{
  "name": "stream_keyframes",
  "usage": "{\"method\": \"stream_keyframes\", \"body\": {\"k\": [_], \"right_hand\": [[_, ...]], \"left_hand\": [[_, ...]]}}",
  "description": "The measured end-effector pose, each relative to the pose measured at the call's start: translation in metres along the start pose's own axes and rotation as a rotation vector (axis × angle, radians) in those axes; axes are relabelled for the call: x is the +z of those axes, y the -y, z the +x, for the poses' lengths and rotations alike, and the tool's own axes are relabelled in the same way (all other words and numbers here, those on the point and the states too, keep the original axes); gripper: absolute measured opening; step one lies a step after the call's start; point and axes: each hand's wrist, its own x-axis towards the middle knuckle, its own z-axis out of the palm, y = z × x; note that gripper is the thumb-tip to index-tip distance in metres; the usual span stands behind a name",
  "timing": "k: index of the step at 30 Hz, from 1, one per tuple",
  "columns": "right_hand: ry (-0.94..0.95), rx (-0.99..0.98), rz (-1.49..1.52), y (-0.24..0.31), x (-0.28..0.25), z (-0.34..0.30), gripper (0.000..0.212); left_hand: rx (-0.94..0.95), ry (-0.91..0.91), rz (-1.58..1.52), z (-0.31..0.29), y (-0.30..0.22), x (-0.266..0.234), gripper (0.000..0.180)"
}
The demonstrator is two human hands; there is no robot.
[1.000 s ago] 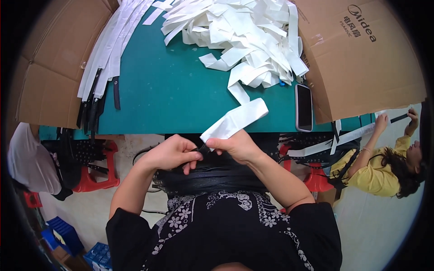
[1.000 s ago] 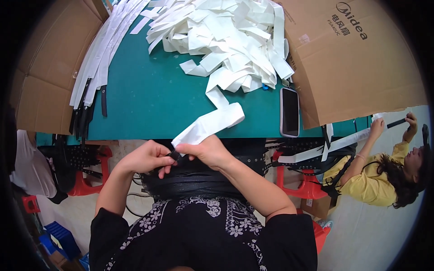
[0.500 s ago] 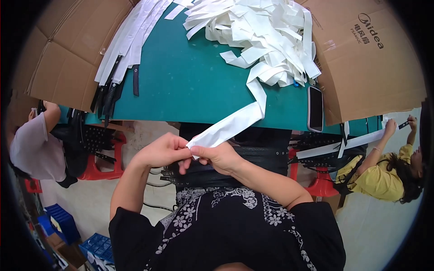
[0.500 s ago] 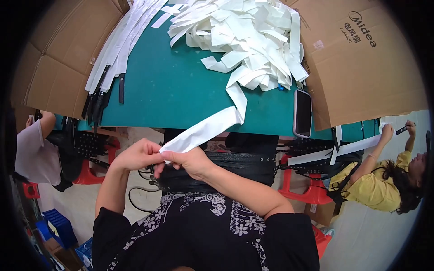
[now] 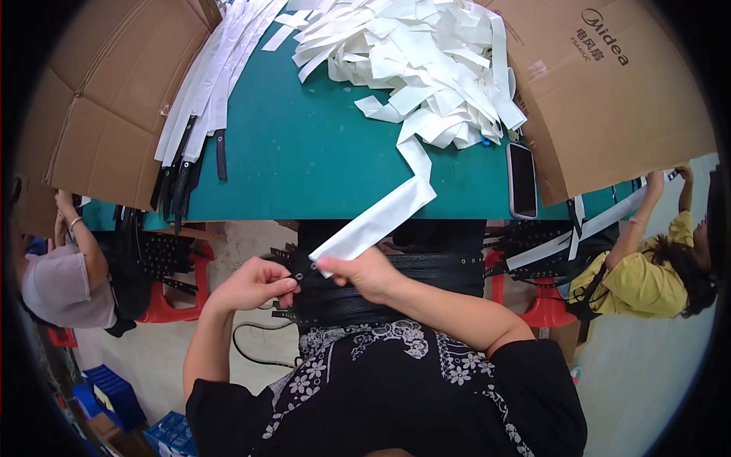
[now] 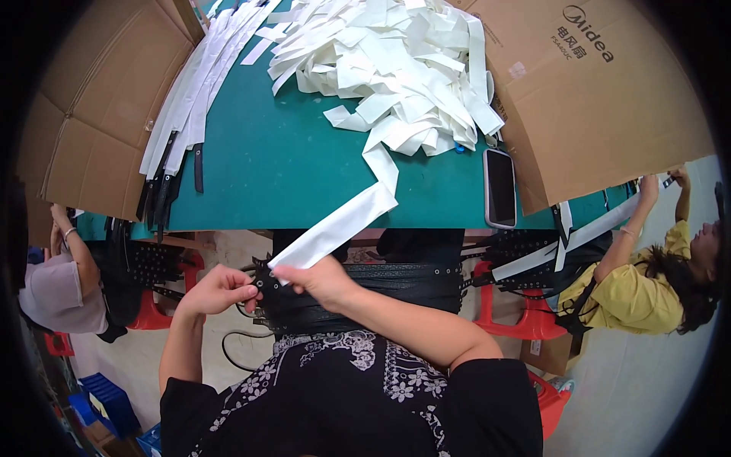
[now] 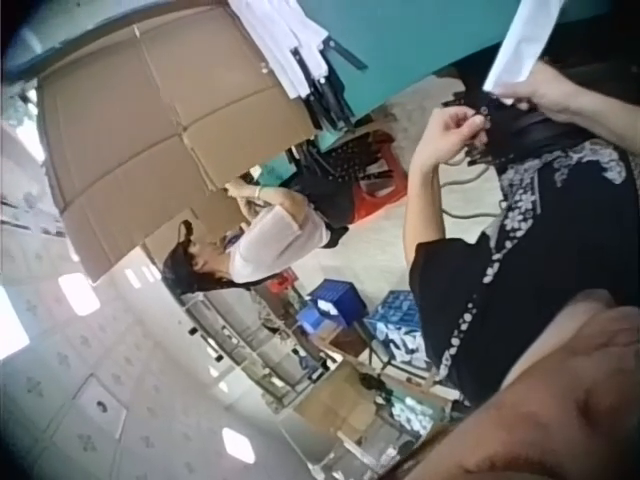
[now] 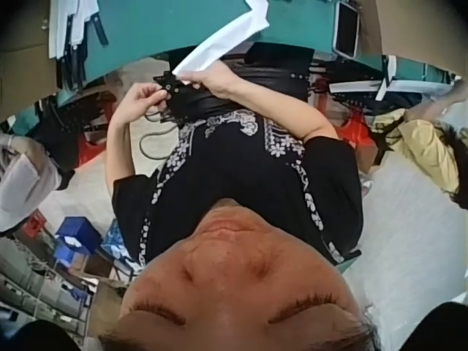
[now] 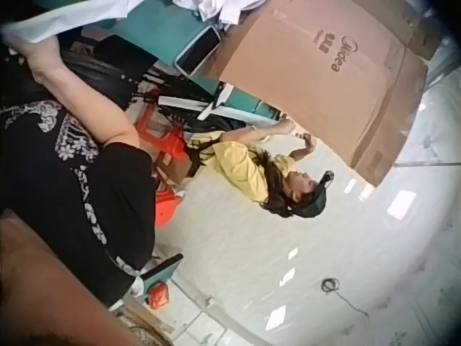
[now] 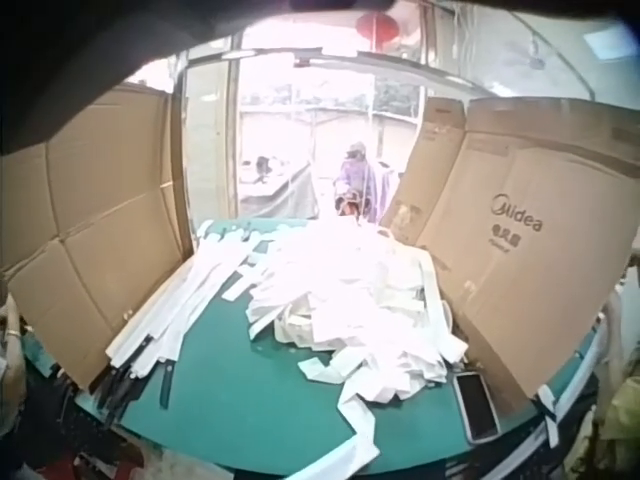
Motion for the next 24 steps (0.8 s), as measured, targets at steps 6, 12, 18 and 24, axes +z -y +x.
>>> {"method": "stream_keyframes", "body": {"k": [6, 12, 18, 24], "right_hand": [[0.084, 0.042, 0.142, -0.007, 0.016, -0.006, 0.017], [0.149, 0.132, 0.135, -0.027, 0.038, -0.001, 0.017], [0.178, 0.184, 0.027, -0.038, 0.045, -0.003, 0.026], [0.213, 0.147, 0.026, -0.034, 0.041, 0.003, 0.03]], "left_hand": [[0.199, 0.081, -0.049, -0.019, -0.003, 0.0, 0.017], [-0.004, 0.007, -0.257, -0.027, -0.001, 0.011, 0.018], [-0.105, -0.003, -0.173, -0.041, 0.032, 0.012, 0.018], [0.015, -0.132, -0.291, -0.061, 0.039, 0.017, 0.013]]}}
